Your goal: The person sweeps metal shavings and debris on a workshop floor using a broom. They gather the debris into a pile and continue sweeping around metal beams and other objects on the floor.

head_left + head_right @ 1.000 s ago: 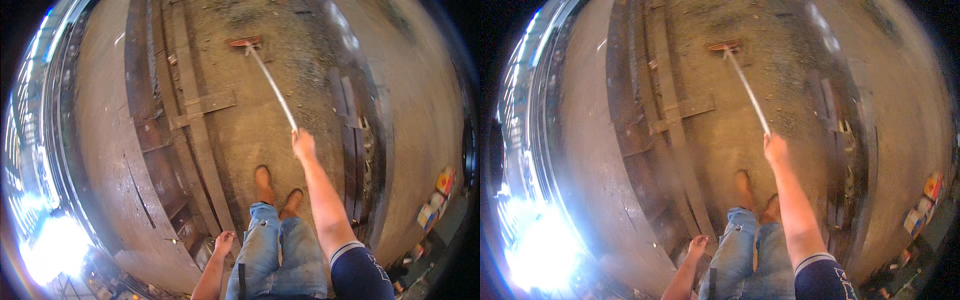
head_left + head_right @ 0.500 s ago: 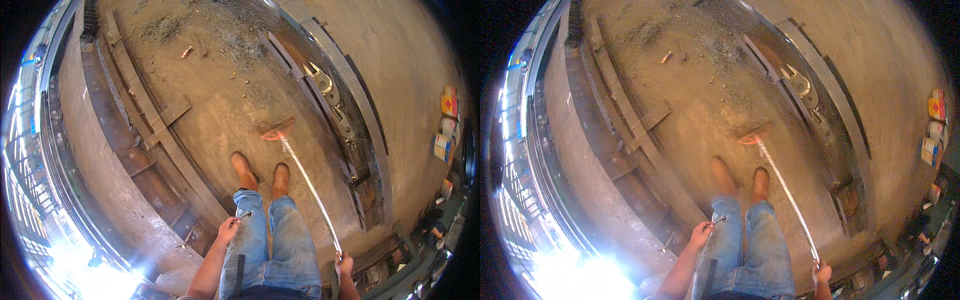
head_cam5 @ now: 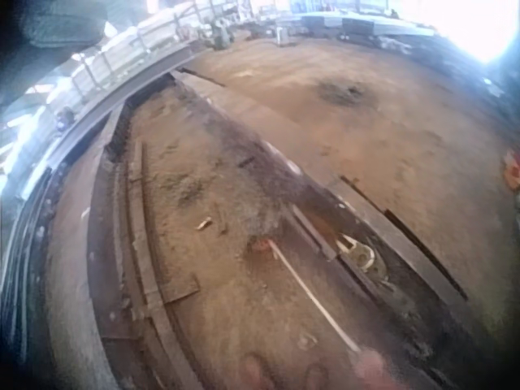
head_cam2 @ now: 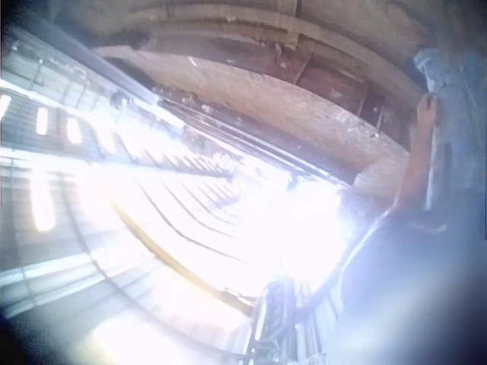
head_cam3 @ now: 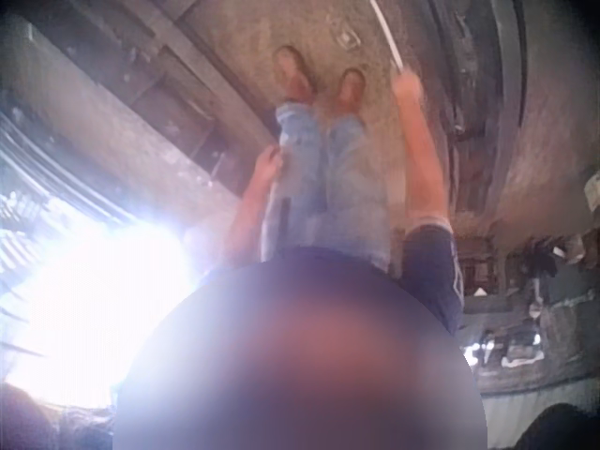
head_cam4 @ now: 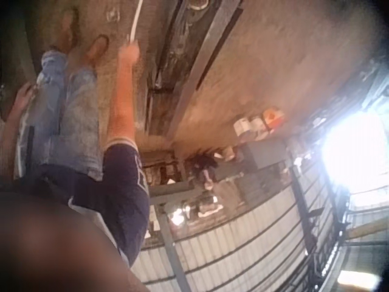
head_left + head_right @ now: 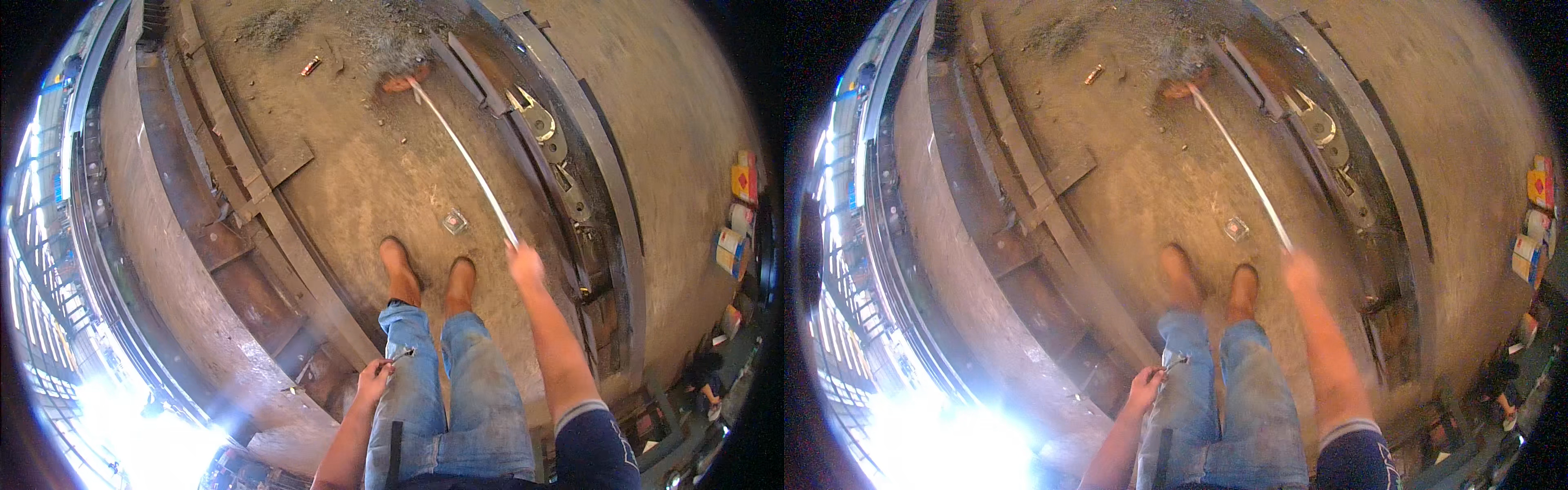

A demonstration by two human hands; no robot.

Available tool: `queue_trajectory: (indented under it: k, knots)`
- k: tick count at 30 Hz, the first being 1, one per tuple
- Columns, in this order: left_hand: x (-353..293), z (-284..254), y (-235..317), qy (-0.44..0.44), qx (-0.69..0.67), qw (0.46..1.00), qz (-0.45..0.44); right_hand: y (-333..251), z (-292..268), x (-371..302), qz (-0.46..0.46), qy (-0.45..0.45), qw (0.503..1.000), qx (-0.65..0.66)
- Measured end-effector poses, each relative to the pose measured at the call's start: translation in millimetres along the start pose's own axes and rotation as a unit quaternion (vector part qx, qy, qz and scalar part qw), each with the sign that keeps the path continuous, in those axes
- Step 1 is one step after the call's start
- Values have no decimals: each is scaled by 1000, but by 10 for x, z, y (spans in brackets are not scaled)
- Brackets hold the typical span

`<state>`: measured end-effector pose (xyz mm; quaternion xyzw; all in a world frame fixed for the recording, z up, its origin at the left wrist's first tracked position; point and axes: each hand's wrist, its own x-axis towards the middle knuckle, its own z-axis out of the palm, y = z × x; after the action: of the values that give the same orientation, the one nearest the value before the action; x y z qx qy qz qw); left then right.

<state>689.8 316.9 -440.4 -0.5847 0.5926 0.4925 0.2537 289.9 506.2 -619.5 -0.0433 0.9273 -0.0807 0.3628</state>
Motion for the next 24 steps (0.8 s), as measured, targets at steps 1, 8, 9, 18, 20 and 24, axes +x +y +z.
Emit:
queue_trajectory:
  k: [1, 8, 9, 18, 20, 24]
  knots:
    - [-39, 45, -90, -2, -28, 1000, -6, -640, -160, 229, -40, -6, 999, 19]
    - [-74, 220, -289, -28, -51, 998, -1, -3365, -1274, 977, -188, 42, 979, 65]
    - [-121, 232, -286, -24, -66, 997, -10, -3430, -1244, 940, -181, 47, 980, 67]
    - [-104, 183, -419, 20, -66, 998, -12, -3220, -890, 1274, -151, 45, 987, -28]
    - [-114, 214, -632, 26, -101, 994, -30, -3193, -899, 1078, -137, 5, 989, -51]
    - [-38, 300, -824, 30, -110, 993, -35, -1861, -388, 554, -173, 68, 983, -7]
